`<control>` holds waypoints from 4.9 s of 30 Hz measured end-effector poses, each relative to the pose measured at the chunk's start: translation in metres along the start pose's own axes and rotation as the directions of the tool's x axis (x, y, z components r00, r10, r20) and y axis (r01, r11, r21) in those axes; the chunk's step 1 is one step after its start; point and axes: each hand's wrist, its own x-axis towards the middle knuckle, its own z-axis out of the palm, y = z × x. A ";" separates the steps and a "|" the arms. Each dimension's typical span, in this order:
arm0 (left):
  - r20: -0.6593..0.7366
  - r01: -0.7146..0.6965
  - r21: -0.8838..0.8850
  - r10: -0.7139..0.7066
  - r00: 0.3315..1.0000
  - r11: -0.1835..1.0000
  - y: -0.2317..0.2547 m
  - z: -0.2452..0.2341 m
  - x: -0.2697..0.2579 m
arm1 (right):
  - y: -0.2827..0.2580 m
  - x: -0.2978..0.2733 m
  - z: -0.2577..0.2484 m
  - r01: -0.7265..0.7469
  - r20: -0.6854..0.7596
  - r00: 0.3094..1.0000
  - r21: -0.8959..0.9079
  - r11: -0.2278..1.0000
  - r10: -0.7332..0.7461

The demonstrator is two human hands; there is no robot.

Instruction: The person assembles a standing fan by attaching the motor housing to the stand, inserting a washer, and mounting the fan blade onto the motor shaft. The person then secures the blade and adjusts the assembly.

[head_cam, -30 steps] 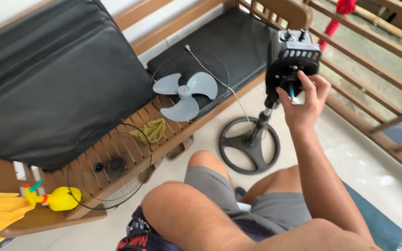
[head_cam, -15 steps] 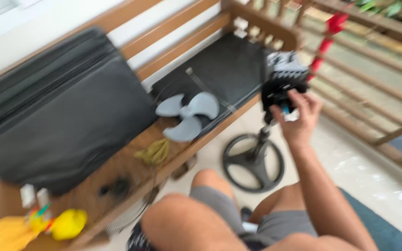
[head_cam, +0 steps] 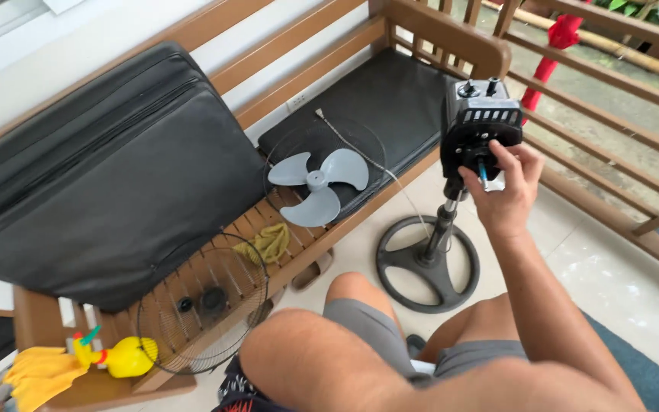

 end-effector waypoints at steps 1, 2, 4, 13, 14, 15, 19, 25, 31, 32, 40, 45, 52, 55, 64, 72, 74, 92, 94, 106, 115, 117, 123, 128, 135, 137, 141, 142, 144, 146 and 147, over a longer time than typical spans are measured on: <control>-0.010 -0.011 -0.002 0.011 1.000 1.000 -0.001 -0.003 0.000 | 0.003 -0.001 -0.001 0.004 -0.005 1.000 -0.005 1.000 -0.004; -0.024 -0.026 -0.003 0.026 0.999 1.000 -0.001 -0.005 0.001 | 0.006 -0.003 -0.003 0.008 -0.011 1.000 -0.009 1.000 -0.008; -0.040 -0.037 0.042 0.038 0.998 0.998 0.007 -0.015 0.006 | 0.003 -0.007 -0.003 -0.036 0.000 0.999 0.021 0.999 0.036; -0.291 0.061 0.934 0.651 0.702 0.351 0.032 -0.207 0.093 | -0.008 0.001 0.001 -0.078 -0.048 0.996 -0.054 0.995 0.075; -0.237 0.105 0.967 0.667 0.707 0.232 0.018 -0.220 0.086 | -0.009 -0.001 0.000 -0.089 -0.041 0.995 -0.075 0.993 0.086; -0.162 0.137 0.986 0.681 0.714 0.091 0.012 -0.235 0.083 | -0.010 0.003 0.002 -0.077 -0.045 0.996 -0.068 0.995 0.074; -0.204 0.200 0.976 0.707 0.677 0.090 -0.041 -0.256 0.063 | -0.011 0.004 0.000 -0.017 -0.055 0.998 -0.114 0.993 0.011; -0.058 0.237 0.965 0.792 0.608 -0.112 -0.064 -0.257 0.058 | -0.009 0.004 -0.007 0.058 -0.037 0.997 -0.137 0.989 -0.064; -0.139 0.257 0.966 0.770 0.623 -0.034 -0.073 -0.253 0.061 | 0.002 0.008 -0.012 0.169 -0.054 0.982 -0.196 0.966 -0.183; -0.139 0.261 0.965 0.766 0.627 -0.038 -0.074 -0.255 0.060 | 0.004 0.006 -0.012 0.163 -0.049 0.984 -0.156 0.974 -0.172; -0.225 0.248 0.964 0.792 0.567 0.096 -0.083 -0.265 0.065 | 0.009 0.010 -0.008 0.168 -0.034 0.983 -0.201 0.965 -0.178; -0.235 0.216 0.967 0.794 0.561 0.133 -0.088 -0.270 0.065 | 0.006 0.016 -0.009 0.173 -0.031 0.983 -0.204 0.964 -0.183; -0.192 0.228 0.972 0.772 0.606 0.063 -0.081 -0.266 0.062 | 0.008 0.010 -0.013 0.198 -0.008 0.979 -0.224 0.954 -0.205; -0.180 0.172 0.981 0.760 0.624 0.092 -0.068 -0.262 0.065 | 0.007 0.017 -0.016 0.221 0.030 0.975 -0.244 0.944 -0.221; -0.317 0.199 0.947 0.619 0.719 0.254 -0.053 -0.280 0.083 | 0.009 0.034 -0.025 0.432 0.172 0.902 -0.314 0.845 -0.397; -0.259 0.135 0.961 0.606 0.752 0.243 -0.047 -0.277 0.077 | -0.005 0.064 -0.055 0.571 0.469 0.775 -0.230 0.788 -0.425; -0.254 0.108 0.957 0.596 0.762 0.269 -0.045 -0.276 0.077 | -0.008 0.064 -0.060 0.576 0.501 0.765 -0.250 0.779 -0.405; -0.278 0.238 0.959 0.666 0.693 0.153 -0.053 -0.270 0.079 | 0.010 0.006 -0.002 0.247 0.054 0.969 -0.267 0.931 -0.242; -0.275 0.237 0.960 0.663 0.697 0.149 -0.053 -0.272 0.079 | 0.005 0.009 -0.009 0.250 0.099 0.968 -0.271 0.930 -0.231; -0.265 0.241 0.962 0.658 0.705 0.129 -0.053 -0.269 0.076 | 0.029 -0.001 -0.001 0.320 0.043 0.947 -0.177 0.931 -0.318; -0.265 0.238 0.962 0.659 0.704 0.133 -0.058 -0.268 0.077 | 0.013 0.007 -0.007 0.143 -0.080 0.987 0.056 0.988 -0.138; -0.281 0.254 0.957 0.653 0.704 0.138 -0.056 -0.271 0.077 | 0.018 0.010 -0.014 0.155 0.014 0.988 -0.023 0.988 -0.155; -0.322 0.282 0.945 0.627 0.709 0.166 -0.051 -0.274 0.077 | 0.019 0.031 -0.038 0.363 0.275 0.915 -0.240 0.900 -0.295; -0.279 0.256 0.957 0.656 0.701 0.133 -0.056 -0.268 0.082 | 0.012 0.016 -0.027 0.195 0.001 0.981 0.030 0.980 -0.195; -0.285 0.265 0.955 0.661 0.694 0.133 -0.056 -0.268 0.079 | 0.007 0.012 -0.018 0.233 0.058 0.972 -0.249 0.940 -0.226; -0.274 0.257 0.958 0.662 0.697 0.125 -0.056 -0.266 0.077 | 0.008 0.016 -0.024 0.293 0.131 0.956 -0.319 0.901 -0.264; -0.324 0.303 0.942 0.628 0.708 0.144 -0.057 -0.266 0.079 | 0.007 0.009 -0.019 0.194 0.000 0.981 -0.078 0.978 -0.195; -0.311 0.291 0.947 0.633 0.708 0.139 -0.058 -0.265 0.078 | 0.007 0.006 -0.014 0.148 -0.036 0.988 -0.052 0.988 -0.150; -0.279 0.261 0.957 0.650 0.707 0.127 -0.059 -0.266 0.078 | 0.010 0.006 -0.008 0.087 -0.069 0.994 -0.029 0.996 -0.088; -0.277 0.263 0.957 0.662 0.697 0.123 -0.059 -0.268 0.077 | 0.007 0.004 -0.004 0.034 -0.055 0.998 -0.035 0.999 -0.036; -0.269 0.257 0.959 0.668 0.694 0.119 -0.058 -0.270 0.079 | 0.005 0.005 -0.003 0.067 -0.048 0.996 -0.083 0.994 -0.071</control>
